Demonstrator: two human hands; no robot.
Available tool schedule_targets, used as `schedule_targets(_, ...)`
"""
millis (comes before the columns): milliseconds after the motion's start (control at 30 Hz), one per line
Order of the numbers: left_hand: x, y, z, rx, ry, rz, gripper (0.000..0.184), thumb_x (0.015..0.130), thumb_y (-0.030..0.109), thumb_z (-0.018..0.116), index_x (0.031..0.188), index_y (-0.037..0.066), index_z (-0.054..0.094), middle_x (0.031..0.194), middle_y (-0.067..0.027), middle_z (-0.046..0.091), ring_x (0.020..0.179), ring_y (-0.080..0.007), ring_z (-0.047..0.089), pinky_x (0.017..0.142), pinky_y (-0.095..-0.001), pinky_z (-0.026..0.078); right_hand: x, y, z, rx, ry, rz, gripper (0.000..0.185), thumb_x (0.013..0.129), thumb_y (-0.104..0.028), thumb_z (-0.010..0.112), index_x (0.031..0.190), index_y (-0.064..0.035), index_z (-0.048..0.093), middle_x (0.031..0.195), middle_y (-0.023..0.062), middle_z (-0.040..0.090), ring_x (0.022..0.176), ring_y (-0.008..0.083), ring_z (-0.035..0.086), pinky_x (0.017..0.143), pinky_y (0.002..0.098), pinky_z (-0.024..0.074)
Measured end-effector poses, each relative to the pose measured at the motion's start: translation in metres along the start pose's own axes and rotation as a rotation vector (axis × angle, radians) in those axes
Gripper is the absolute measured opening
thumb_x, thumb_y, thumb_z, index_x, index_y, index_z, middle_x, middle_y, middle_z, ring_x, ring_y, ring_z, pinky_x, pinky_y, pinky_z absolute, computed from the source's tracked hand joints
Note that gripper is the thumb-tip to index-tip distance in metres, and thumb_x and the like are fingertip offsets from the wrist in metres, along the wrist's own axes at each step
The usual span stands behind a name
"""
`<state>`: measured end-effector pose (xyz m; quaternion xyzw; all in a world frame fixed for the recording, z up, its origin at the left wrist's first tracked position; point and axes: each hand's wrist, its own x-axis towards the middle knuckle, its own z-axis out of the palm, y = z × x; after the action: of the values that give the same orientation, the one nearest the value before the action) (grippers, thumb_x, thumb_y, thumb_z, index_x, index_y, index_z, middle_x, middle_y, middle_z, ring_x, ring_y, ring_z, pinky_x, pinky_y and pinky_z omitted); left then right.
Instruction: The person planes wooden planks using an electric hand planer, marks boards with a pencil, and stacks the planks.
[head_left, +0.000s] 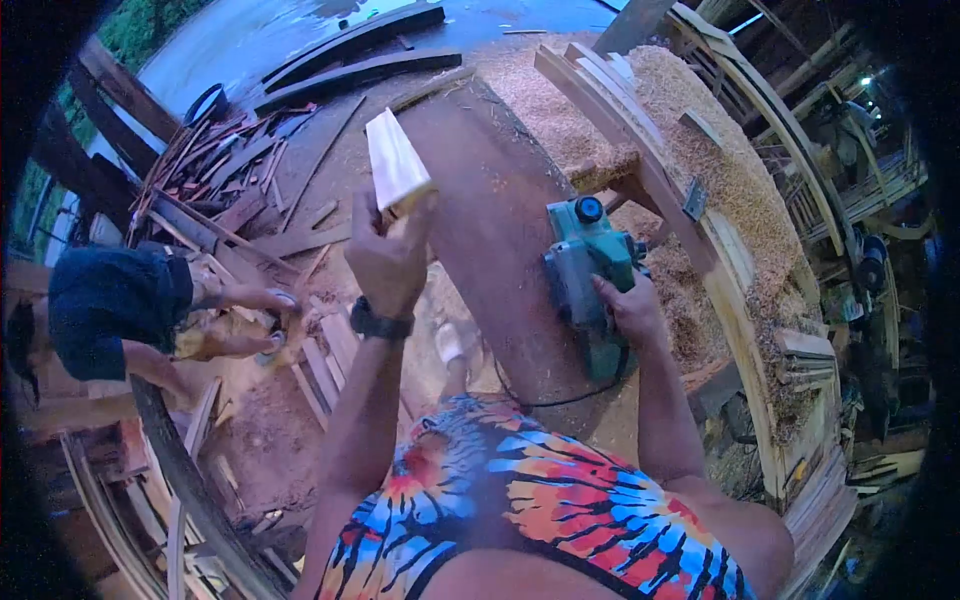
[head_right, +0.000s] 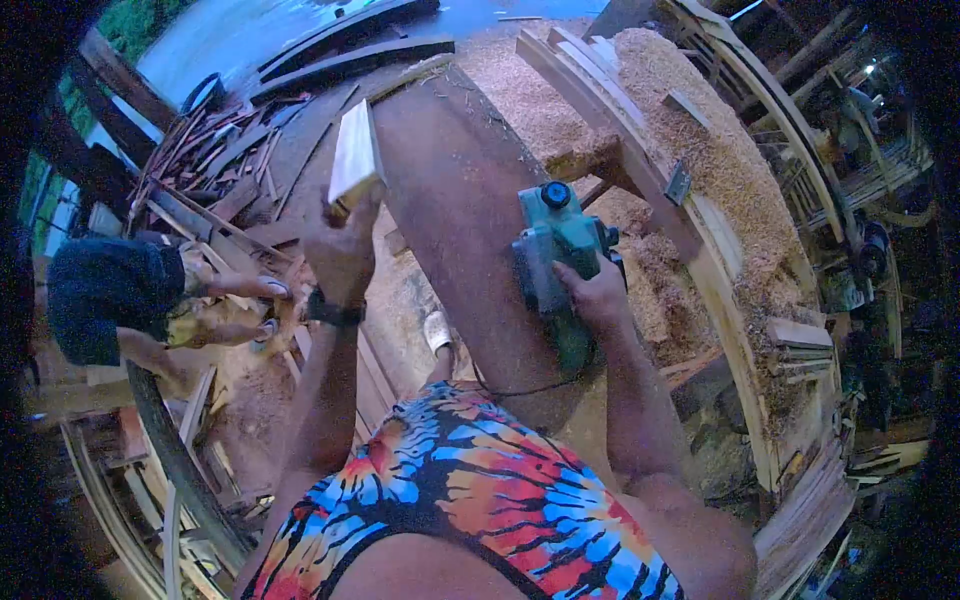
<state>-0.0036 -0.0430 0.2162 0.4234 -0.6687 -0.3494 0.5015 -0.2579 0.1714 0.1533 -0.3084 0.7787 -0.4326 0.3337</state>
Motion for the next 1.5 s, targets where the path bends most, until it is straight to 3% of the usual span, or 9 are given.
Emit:
schedule_targets(100, 0.015, 0.012, -0.003, 0.023, 0.055, -0.04, 0.053, 0.083, 0.029, 0.082, 0.11, -0.006, 0.053, 0.09, -0.0127, 0.07, 0.083, -0.0137, 0.066, 0.07, -0.0294, 0.053, 0.004, 0.013, 0.005, 0.086, 0.019, -0.127, 0.029, 0.091, -0.025, 0.073, 0.111, -0.0038, 0.067, 0.079, -0.0034, 0.064, 0.062, 0.0065, 0.052, 0.056, 0.0268, 0.0427)
schedule_targets(200, 0.025, 0.013, -0.005, -0.028, 0.084, -0.084, 0.072, 0.082, 0.028, 0.083, 0.126, -0.015, 0.044, 0.094, -0.0157, 0.071, 0.086, -0.015, 0.068, 0.072, -0.0289, 0.054, 0.002, 0.008, 0.003, 0.016, 0.035, -0.065, 0.03, 0.091, -0.024, 0.074, 0.111, -0.0039, 0.067, 0.081, -0.0033, 0.064, 0.065, 0.0068, 0.052, 0.06, 0.0269, 0.0436)
schedule_targets(367, 0.036, 0.015, -0.006, -0.136, 0.105, -0.018, 0.105, 0.082, 0.026, 0.084, 0.145, -0.021, 0.014, 0.103, -0.0238, 0.07, 0.093, -0.0216, 0.07, 0.076, -0.0293, 0.055, 0.0, 0.001, 0.0, 0.053, -0.006, -0.058, 0.042, 0.088, -0.027, 0.076, 0.12, -0.0011, 0.064, 0.108, 0.0112, 0.072, 0.096, 0.0225, 0.068, 0.088, 0.0369, 0.0522)
schedule_targets(667, 0.044, 0.019, -0.004, -0.175, 0.13, -0.039, 0.104, 0.082, 0.024, 0.083, 0.144, -0.022, 0.014, 0.104, -0.0251, 0.069, 0.097, -0.0236, 0.069, 0.08, -0.0301, 0.056, 0.001, -0.002, 0.0, 0.103, -0.03, 0.024, 0.04, 0.089, -0.023, 0.076, 0.12, -0.0015, 0.064, 0.107, 0.0091, 0.072, 0.095, 0.0188, 0.067, 0.085, 0.0354, 0.053)
schedule_targets(800, 0.043, 0.025, -0.004, -0.167, 0.123, 0.021, 0.103, 0.083, 0.023, 0.083, 0.145, -0.022, 0.013, 0.105, -0.0248, 0.069, 0.097, -0.0235, 0.069, 0.08, -0.0298, 0.056, 0.002, 0.005, 0.008, 0.129, 0.042, -0.156, 0.029, 0.091, -0.025, 0.074, 0.109, -0.0042, 0.066, 0.074, -0.0046, 0.06, 0.057, 0.0065, 0.05, 0.053, 0.0269, 0.0411)
schedule_targets(1200, 0.047, 0.018, -0.004, -0.107, 0.123, 0.011, 0.105, 0.083, 0.024, 0.083, 0.145, -0.022, 0.012, 0.104, -0.0243, 0.07, 0.094, -0.0221, 0.07, 0.076, -0.0286, 0.056, -0.007, -0.015, 0.004, 0.121, 0.007, 0.023, 0.026, 0.091, -0.025, 0.074, 0.104, -0.0044, 0.067, 0.07, -0.0036, 0.059, 0.054, 0.0074, 0.05, 0.05, 0.0261, 0.0404)
schedule_targets(1267, 0.047, 0.017, -0.003, -0.118, 0.139, 0.04, 0.105, 0.083, 0.025, 0.083, 0.145, -0.023, 0.013, 0.104, -0.0243, 0.07, 0.094, -0.0217, 0.07, 0.077, -0.0284, 0.056, -0.005, -0.009, 0.007, 0.155, 0.029, -0.013, 0.025, 0.09, -0.025, 0.074, 0.102, -0.0047, 0.067, 0.069, -0.003, 0.058, 0.053, 0.0078, 0.05, 0.05, 0.0265, 0.0401)
schedule_targets(1400, 0.044, 0.022, -0.001, -0.142, 0.141, 0.017, 0.105, 0.082, 0.026, 0.084, 0.143, -0.024, 0.015, 0.102, -0.022, 0.071, 0.09, -0.0198, 0.07, 0.076, -0.0276, 0.056, 0.001, 0.003, 0.0, 0.092, -0.031, 0.019, 0.036, 0.089, -0.022, 0.075, 0.117, -0.0009, 0.065, 0.101, 0.0066, 0.071, 0.086, 0.0153, 0.065, 0.078, 0.0328, 0.0528)
schedule_targets(1500, 0.047, 0.015, 0.004, -0.169, 0.15, 0.039, 0.102, 0.082, 0.024, 0.084, 0.141, -0.025, 0.017, 0.101, -0.0198, 0.072, 0.088, -0.0185, 0.069, 0.075, -0.0267, 0.055, -0.002, -0.006, 0.0, 0.045, -0.019, 0.03, 0.036, 0.09, -0.021, 0.075, 0.117, -0.0009, 0.065, 0.102, 0.0064, 0.071, 0.087, 0.0159, 0.065, 0.079, 0.0333, 0.0526)
